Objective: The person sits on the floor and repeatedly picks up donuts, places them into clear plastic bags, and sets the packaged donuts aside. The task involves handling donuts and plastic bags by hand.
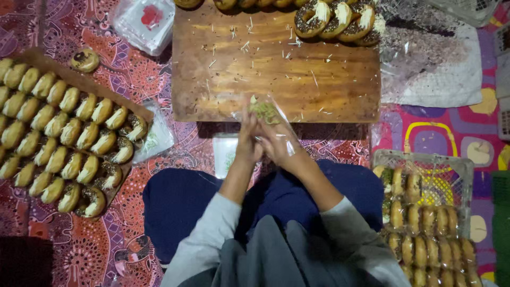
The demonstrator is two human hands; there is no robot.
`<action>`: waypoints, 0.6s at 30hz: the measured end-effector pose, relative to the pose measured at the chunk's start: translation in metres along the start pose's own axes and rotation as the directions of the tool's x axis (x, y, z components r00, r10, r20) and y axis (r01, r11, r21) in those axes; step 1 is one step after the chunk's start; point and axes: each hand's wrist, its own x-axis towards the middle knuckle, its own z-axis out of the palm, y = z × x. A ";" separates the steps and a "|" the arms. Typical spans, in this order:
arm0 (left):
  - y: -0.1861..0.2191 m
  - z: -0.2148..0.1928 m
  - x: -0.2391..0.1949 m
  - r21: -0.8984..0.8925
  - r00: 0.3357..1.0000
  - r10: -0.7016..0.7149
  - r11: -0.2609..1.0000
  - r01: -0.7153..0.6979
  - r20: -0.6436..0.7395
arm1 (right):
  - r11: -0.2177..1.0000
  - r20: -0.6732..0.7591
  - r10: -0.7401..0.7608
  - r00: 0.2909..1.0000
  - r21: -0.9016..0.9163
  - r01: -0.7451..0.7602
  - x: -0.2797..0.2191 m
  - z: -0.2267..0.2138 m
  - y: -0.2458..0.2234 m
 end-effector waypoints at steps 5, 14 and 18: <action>0.006 -0.036 0.096 -0.066 0.950 0.023 0.998 -0.002 0.311 | 0.987 0.004 0.069 0.998 0.146 -0.068 0.035 -0.033 0.047; 0.060 -0.011 0.152 -0.437 0.990 -0.072 0.892 0.119 0.122 | 0.704 0.041 0.597 0.801 -0.505 -0.499 0.175 -0.093 0.257; 0.057 -0.008 0.165 -0.617 0.990 -0.143 0.779 0.112 -0.001 | 0.711 0.100 0.580 0.808 -0.546 -0.443 0.188 -0.079 0.269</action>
